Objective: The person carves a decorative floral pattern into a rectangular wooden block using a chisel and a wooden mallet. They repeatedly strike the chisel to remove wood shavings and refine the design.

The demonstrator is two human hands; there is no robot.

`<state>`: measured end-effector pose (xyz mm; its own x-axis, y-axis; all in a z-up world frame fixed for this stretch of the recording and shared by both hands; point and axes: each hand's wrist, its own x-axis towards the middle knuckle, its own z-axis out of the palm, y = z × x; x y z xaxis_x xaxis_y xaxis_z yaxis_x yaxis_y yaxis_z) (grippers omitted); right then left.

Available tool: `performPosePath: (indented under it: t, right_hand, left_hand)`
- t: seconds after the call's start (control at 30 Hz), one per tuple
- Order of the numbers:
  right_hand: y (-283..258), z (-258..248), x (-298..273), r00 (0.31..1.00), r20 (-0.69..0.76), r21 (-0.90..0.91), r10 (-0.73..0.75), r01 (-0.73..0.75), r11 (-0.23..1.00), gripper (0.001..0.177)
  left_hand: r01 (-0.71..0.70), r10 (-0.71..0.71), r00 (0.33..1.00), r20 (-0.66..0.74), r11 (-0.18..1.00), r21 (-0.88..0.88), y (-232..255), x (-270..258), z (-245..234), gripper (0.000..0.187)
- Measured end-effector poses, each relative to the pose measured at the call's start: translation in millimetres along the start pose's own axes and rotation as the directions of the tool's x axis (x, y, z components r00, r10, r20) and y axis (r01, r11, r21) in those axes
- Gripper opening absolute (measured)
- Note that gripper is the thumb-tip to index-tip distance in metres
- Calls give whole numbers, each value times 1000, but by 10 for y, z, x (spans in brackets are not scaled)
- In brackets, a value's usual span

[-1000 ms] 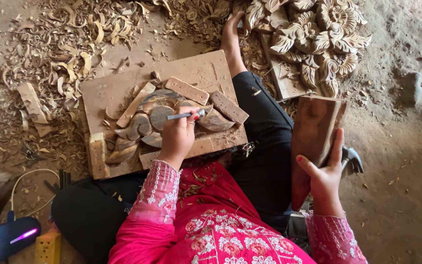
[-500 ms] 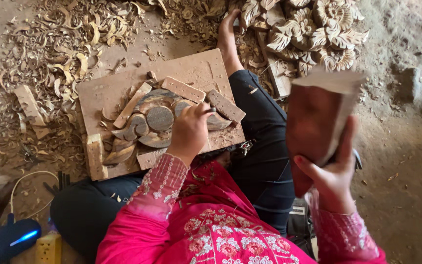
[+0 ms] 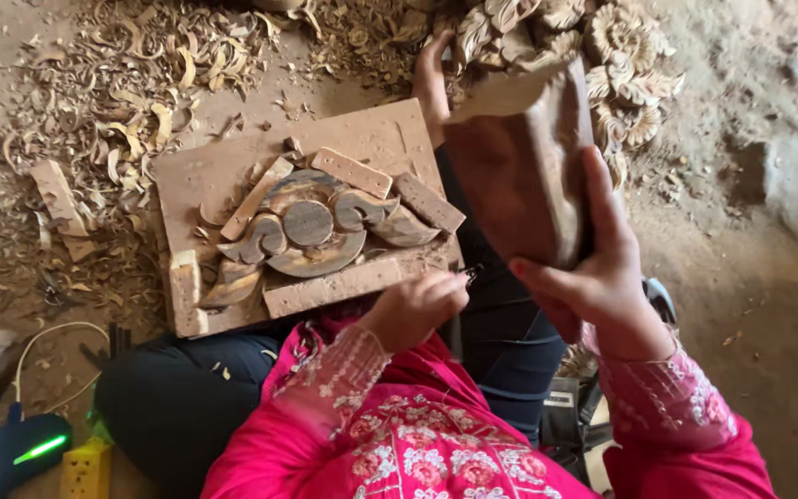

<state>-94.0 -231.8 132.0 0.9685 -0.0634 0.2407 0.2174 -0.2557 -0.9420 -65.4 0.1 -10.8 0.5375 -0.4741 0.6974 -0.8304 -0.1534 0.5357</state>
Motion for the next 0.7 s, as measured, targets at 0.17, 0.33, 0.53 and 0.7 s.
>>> performPosePath:
  t: [0.17, 0.33, 0.53, 0.7]
  right_hand:
    - [522, -20, -281, 958, -88, -93, 273, -280, 955, 118]
    - [739, 4, -458, 912, -184, 68, 366, -360, 931, 119]
    - [794, -85, -485, 905, -216, 80, 366, -357, 931, 118]
    - [797, -95, -516, 913, -196, 78, 357, -348, 934, 119]
  left_hand:
    - [816, -820, 569, 66, 572, 84, -541, -98, -357, 17]
    - [433, -421, 894, -152, 900, 54, -978, 102, -602, 15]
    - [403, -417, 908, 43, 897, 182, -1054, 261, -483, 9]
    - [414, -430, 902, 45, 890, 191, -1006, 251, -495, 13]
